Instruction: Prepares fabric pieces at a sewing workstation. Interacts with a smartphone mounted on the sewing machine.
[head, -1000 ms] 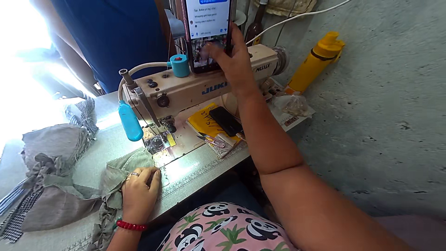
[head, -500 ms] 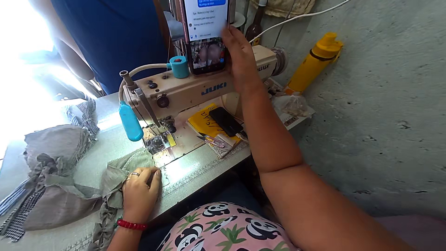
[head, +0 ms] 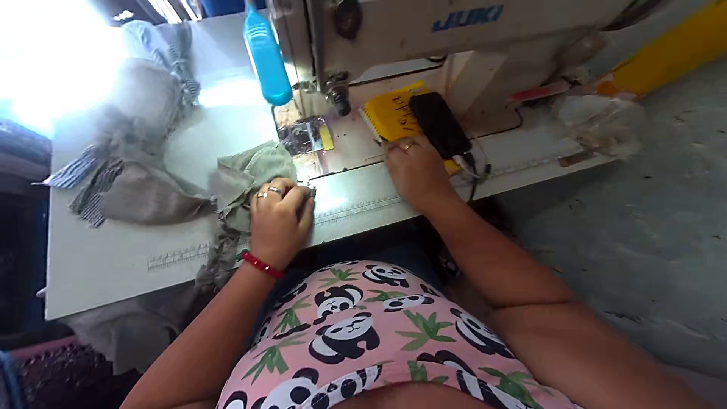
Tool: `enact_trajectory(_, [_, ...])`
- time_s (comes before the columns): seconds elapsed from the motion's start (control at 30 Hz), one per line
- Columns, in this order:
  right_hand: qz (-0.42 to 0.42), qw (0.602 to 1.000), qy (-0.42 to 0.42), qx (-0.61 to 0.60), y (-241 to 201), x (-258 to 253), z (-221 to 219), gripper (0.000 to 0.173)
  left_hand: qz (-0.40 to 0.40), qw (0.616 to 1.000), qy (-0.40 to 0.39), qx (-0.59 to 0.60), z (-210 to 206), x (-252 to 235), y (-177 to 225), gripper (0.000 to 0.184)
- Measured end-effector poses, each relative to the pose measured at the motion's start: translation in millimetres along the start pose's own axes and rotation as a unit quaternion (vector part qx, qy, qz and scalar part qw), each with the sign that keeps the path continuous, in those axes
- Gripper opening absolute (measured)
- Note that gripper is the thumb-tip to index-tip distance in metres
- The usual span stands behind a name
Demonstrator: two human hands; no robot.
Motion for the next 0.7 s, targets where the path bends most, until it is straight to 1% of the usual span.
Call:
enact_trajectory(0.1, [-0.05,0.999,-0.006,-0.011,3.2,-5.4,8.0,0.028,0.014,0.999,0.005,0.037,0.0,-1.3,-4.6,0.027])
enact_trajectory(0.17, [-0.056,0.998,0.029,-0.03,-1.8,-5.9,15.8,0.027,0.015,0.999,0.006,0.045,0.6,-1.4,-5.5,0.025])
enact_trajectory(0.2, [-0.039,0.997,0.054,-0.043,-10.2,-4.7,19.1,0.025,0.013,0.999,0.005,0.045,0.1,-1.6,-5.0,0.024])
enact_trajectory(0.23, [-0.017,0.996,0.061,-0.059,-22.5,-3.7,19.5,0.025,0.01,0.999,0.005,0.045,-0.4,-1.7,-4.5,0.024])
enact_trajectory(0.3, [0.021,0.996,0.036,-0.076,-50.1,-2.8,9.9,0.026,0.008,0.999,0.004,0.048,-1.1,-1.7,-4.2,0.023])
enact_trajectory(0.37, [0.061,0.996,0.015,-0.064,-72.3,-4.6,-2.6,0.025,0.008,0.999,0.004,0.051,-1.2,-1.9,-4.4,0.023])
enact_trajectory(0.4, [0.078,0.996,0.012,-0.052,-79.7,-6.4,-7.3,0.028,0.008,0.999,0.005,0.05,-1.5,-1.8,-4.4,0.022])
enact_trajectory(0.47, [0.1,0.995,0.022,-0.02,-90.7,-11.1,-10.8,0.029,0.007,0.999,0.01,0.047,-0.7,-1.8,-3.8,0.021])
enact_trajectory(0.57, [0.142,0.987,0.065,0.025,-105.0,-15.6,-8.7,0.024,0.01,0.999,0.006,0.044,-0.4,-1.9,-3.5,0.021])
enact_trajectory(0.63, [0.169,0.982,0.078,0.042,-112.6,-16.8,-8.6,0.018,0.011,0.999,0.003,0.043,-1.3,-2.3,-4.2,0.021])
enact_trajectory(0.7, [0.18,0.98,0.08,0.036,-113.9,-16.4,-8.8,0.02,0.012,0.999,0.002,0.042,-2.1,-2.1,-4.6,0.02])
Point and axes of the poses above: each hand's wrist, its own x-axis away from the middle knuckle, its own z-axis out of the back of the hand, y = z × x, the point moved 9 cm from there along -x, towards the middle knuckle, and after that the axes turned 6 degrees about -y, right-handed, at the moved point
